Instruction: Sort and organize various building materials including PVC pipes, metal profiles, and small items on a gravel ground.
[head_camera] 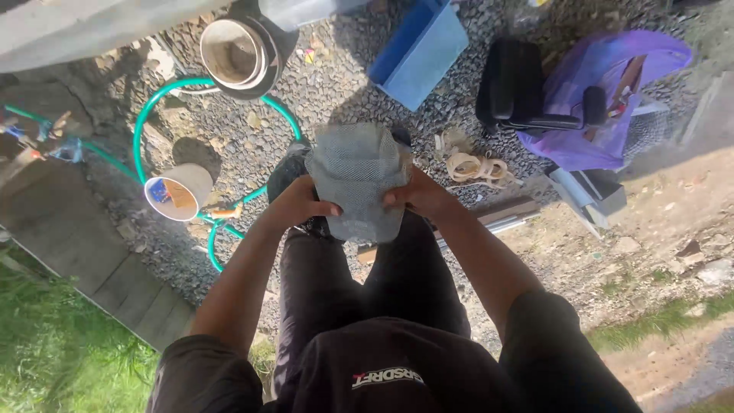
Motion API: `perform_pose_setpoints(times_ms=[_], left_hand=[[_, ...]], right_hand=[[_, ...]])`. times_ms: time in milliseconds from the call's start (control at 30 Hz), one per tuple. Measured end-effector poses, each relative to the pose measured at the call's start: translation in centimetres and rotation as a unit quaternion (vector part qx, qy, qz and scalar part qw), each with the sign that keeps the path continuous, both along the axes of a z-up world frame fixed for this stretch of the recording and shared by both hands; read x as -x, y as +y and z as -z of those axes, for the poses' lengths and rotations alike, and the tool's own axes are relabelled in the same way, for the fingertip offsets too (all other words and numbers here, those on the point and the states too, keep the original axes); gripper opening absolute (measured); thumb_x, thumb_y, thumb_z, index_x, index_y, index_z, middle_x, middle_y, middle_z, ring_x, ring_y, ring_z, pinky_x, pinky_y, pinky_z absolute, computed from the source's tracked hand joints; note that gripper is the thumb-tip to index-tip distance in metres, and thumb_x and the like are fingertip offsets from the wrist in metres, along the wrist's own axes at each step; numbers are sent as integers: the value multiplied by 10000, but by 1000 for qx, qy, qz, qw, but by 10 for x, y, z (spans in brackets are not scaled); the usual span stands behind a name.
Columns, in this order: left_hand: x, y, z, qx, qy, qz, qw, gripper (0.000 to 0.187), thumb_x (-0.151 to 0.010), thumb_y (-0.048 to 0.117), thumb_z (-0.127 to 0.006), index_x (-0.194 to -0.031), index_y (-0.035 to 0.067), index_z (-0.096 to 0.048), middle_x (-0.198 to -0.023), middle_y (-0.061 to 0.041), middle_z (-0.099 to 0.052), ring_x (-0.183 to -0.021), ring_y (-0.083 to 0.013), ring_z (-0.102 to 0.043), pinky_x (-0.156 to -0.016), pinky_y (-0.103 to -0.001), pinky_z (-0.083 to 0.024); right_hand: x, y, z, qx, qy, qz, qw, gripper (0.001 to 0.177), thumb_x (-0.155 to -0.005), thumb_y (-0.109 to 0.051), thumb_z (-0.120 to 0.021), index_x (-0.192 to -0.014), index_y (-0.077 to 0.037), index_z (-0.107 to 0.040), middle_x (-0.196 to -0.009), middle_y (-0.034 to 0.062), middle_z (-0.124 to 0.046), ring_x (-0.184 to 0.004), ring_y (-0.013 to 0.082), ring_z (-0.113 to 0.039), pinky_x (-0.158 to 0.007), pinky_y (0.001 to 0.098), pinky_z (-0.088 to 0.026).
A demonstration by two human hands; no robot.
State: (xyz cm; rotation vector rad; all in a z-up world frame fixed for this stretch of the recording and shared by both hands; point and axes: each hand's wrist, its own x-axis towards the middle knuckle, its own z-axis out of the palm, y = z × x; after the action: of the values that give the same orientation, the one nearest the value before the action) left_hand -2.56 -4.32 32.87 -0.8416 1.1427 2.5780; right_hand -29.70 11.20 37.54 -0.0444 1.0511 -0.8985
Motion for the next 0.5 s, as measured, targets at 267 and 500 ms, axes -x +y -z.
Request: perform_pose_setpoints(times_ms=[267,500], left_hand=[[56,-59,-284,479,-19,139,867,895,-695,235,-943,-1444,135,-464,-1155,-170,-514,-1067,-341,-551,-911,-444,-477],[8,-89,-345,636,13,44,770,417,-996,53,-657,-1400,120,-577,-1262,-170,-572,-1125,-375,-630,-938,-453,-513]], right_hand=[[53,40,-150,120,19,198,973,895,-745,-260,-871,-1494,-7,-449,-1349,107,-627,-1257,295,-615,-1065,442,-515],[85,92,-223,200,55,297,932,923,-804,-370,-866,-1530,16,-446,-1442,131,-597,-1321,302,-598,-1118,438,-507]])
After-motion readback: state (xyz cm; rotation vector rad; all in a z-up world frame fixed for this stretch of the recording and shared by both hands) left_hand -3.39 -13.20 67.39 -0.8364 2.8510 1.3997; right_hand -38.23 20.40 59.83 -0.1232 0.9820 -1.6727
